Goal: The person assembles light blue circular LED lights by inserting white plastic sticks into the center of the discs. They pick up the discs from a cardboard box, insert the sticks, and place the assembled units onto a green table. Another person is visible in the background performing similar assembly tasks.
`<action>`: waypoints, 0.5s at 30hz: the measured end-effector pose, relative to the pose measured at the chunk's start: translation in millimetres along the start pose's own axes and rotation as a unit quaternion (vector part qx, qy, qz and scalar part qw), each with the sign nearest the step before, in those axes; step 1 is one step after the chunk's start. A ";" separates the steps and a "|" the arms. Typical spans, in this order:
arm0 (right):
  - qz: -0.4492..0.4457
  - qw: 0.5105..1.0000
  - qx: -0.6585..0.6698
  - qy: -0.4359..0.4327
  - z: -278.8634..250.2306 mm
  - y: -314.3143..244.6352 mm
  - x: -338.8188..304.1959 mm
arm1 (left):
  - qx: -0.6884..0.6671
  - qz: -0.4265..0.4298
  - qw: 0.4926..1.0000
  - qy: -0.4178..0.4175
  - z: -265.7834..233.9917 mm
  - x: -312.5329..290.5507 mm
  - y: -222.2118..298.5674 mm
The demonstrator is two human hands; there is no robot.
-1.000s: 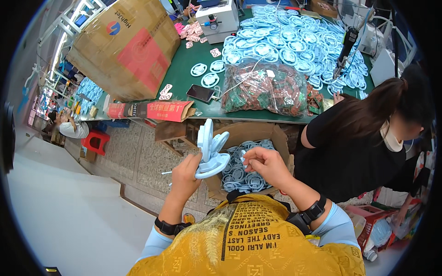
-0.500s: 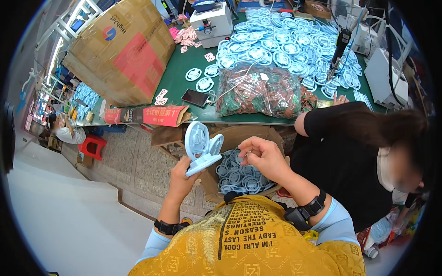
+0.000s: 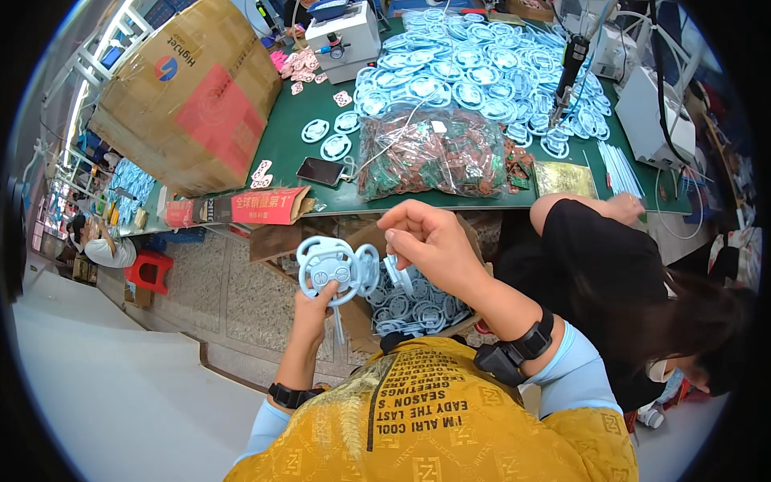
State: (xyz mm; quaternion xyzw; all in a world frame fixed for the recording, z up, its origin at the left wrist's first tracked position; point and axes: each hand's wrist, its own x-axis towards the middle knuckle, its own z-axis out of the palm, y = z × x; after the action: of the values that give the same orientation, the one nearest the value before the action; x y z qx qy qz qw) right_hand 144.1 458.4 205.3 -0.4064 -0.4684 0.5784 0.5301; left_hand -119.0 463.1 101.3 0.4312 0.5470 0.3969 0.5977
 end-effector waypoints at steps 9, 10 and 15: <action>-0.144 0.986 0.058 -0.052 38.2 -59.2 -4.4 | -0.227 -0.154 0.961 -0.010 6.0 38.8 -74.0; -0.171 0.981 0.074 -0.052 39.2 -61.5 -5.3 | -0.263 -0.161 0.951 -0.023 8.6 40.2 -73.8; -0.175 0.976 0.129 -0.013 22.5 -48.8 -12.6 | -0.362 -0.146 0.920 -0.042 14.1 48.3 -67.5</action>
State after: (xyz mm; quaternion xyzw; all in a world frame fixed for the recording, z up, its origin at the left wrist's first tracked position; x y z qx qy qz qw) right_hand 135.0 443.4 257.6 -0.2390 -0.4603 0.5373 0.6650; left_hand -100.7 486.5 22.5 0.1168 0.3975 0.4576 0.7867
